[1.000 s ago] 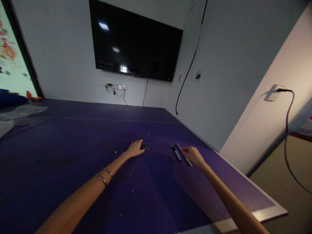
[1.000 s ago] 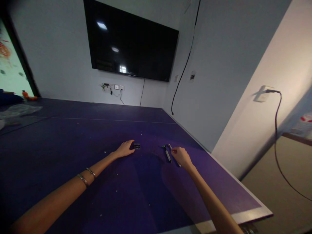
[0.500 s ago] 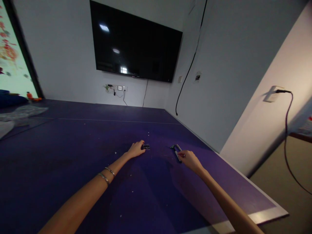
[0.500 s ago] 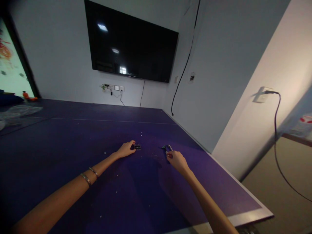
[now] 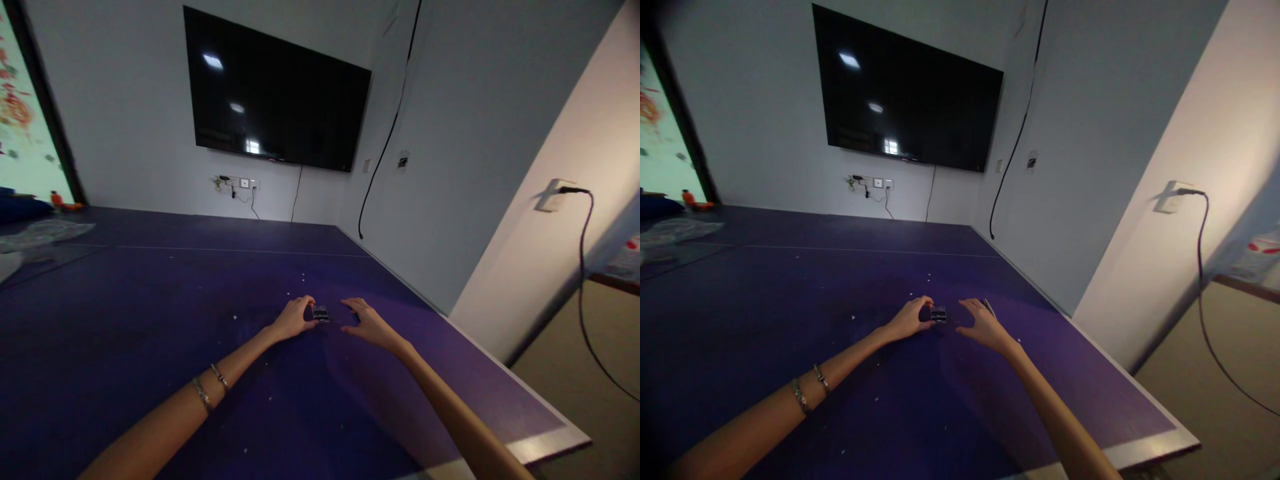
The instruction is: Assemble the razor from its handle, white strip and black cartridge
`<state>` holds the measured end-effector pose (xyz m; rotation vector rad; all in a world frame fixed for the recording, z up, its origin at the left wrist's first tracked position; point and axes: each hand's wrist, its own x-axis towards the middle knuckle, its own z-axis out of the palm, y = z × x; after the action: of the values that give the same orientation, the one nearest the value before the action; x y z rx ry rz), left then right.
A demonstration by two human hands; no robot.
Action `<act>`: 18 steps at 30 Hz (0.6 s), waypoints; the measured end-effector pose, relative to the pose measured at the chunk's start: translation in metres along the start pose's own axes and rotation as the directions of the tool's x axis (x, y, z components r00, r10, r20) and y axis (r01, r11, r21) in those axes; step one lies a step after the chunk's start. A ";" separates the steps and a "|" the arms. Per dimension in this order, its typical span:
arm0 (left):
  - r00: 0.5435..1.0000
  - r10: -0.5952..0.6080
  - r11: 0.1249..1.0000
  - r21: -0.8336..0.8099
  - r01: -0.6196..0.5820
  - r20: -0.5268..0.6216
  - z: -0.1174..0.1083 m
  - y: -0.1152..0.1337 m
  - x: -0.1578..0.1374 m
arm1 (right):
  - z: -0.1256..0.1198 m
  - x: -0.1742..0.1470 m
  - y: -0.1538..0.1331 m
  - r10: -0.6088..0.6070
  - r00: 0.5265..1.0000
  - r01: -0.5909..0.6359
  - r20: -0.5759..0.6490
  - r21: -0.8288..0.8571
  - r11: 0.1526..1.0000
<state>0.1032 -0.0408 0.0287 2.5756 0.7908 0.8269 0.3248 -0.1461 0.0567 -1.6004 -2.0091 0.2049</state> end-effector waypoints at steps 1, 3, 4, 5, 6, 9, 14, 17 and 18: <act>1.000 0.009 1.000 -0.002 -0.009 0.000 0.001 0.006 -0.001 | 0.000 0.001 -0.002 -0.017 1.000 0.017 0.023 0.011 1.000; 1.000 0.023 1.000 -0.010 -0.023 0.016 0.003 0.015 -0.003 | -0.002 0.002 -0.006 -0.024 0.997 0.022 0.079 0.032 0.999; 0.999 0.029 0.999 -0.015 -0.028 0.025 0.003 0.019 -0.004 | -0.003 0.002 -0.008 -0.019 0.994 0.014 0.107 0.045 0.999; 0.999 0.034 0.999 -0.020 -0.033 0.031 0.004 0.023 -0.005 | -0.004 0.002 -0.010 -0.012 0.991 0.004 0.131 0.056 0.998; 0.999 0.039 0.999 -0.025 -0.038 0.034 0.004 0.027 -0.006 | -0.005 0.002 -0.012 -0.005 0.989 -0.004 0.151 0.062 0.998; 0.998 0.047 0.998 -0.037 -0.046 0.037 0.004 0.035 -0.009 | -0.006 0.003 -0.014 0.010 0.984 -0.020 0.179 0.054 0.998; 0.998 0.036 0.998 -0.057 -0.033 0.051 0.002 0.044 -0.009 | -0.005 0.004 -0.012 -0.004 0.984 -0.004 0.177 0.042 0.999; 0.999 0.034 0.997 -0.064 -0.032 0.038 0.003 0.045 -0.009 | -0.005 0.004 -0.011 -0.019 0.985 0.009 0.172 0.061 0.998; 0.999 0.036 0.997 -0.065 -0.034 0.032 0.003 0.045 -0.008 | -0.006 0.004 -0.012 -0.025 0.985 0.014 0.170 0.062 0.998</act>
<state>0.1176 -0.0817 0.0425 2.5460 0.6996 0.8038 0.3169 -0.1473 0.0679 -1.5706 -2.1241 0.4044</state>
